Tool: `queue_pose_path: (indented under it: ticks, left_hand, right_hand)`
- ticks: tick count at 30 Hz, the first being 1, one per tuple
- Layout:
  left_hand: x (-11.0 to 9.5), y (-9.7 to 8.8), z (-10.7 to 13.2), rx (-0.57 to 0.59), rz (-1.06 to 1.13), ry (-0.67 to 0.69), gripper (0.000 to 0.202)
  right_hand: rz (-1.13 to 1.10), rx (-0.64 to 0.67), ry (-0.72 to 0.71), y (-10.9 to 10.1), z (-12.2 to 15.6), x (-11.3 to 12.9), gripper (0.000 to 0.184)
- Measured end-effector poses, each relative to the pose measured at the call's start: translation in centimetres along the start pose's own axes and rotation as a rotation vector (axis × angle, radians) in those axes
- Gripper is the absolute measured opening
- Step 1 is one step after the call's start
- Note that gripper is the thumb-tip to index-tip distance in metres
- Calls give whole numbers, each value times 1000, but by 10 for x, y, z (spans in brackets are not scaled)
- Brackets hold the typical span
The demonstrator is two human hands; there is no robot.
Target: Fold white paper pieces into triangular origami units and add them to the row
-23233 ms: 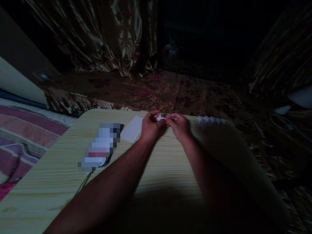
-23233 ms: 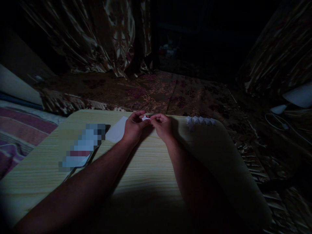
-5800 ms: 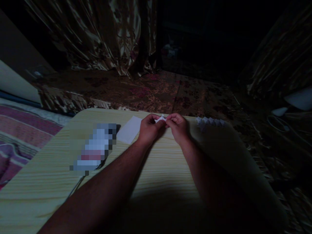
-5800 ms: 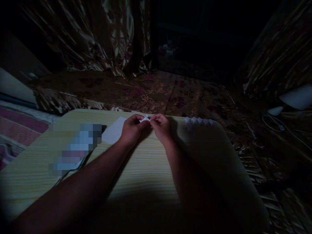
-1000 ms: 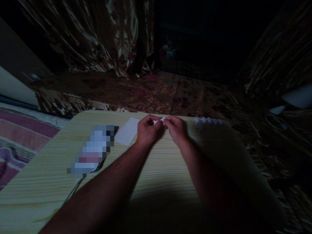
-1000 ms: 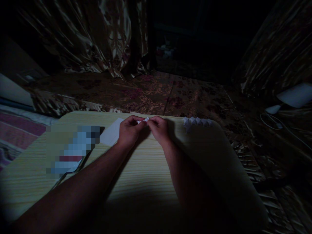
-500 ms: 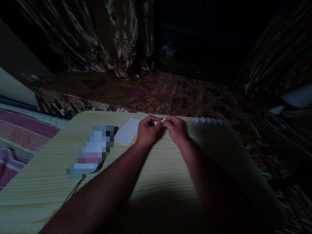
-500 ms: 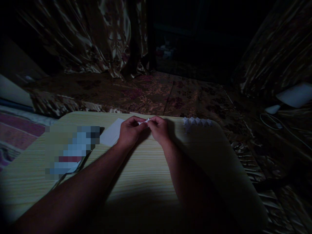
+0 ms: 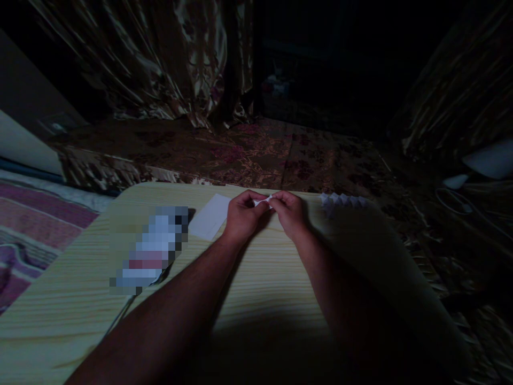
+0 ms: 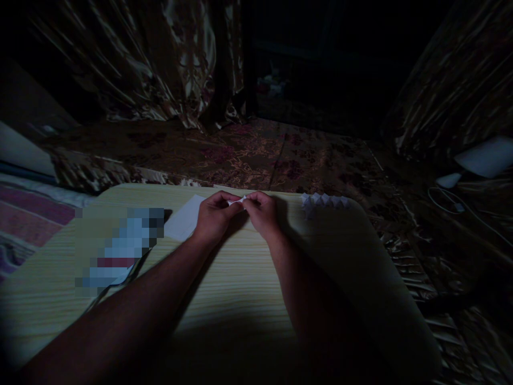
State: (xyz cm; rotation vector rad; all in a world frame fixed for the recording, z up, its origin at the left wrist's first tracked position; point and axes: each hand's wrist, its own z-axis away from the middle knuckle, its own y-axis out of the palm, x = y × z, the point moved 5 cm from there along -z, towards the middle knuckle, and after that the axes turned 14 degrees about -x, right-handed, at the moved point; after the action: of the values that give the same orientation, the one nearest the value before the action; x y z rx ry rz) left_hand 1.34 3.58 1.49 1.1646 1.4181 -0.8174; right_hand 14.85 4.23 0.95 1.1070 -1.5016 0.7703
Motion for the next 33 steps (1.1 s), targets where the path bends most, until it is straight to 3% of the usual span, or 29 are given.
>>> queue_pose_path:
  ticks: [22, 33]
  left_hand:
    - [-1, 2, 1, 31, 12, -30, 20]
    - [4, -3, -3, -94, 131, -96, 24]
  right_hand:
    - [-7, 6, -42, -1, 1, 7, 7]
    - [-103, 20, 133, 2, 1, -1, 13]
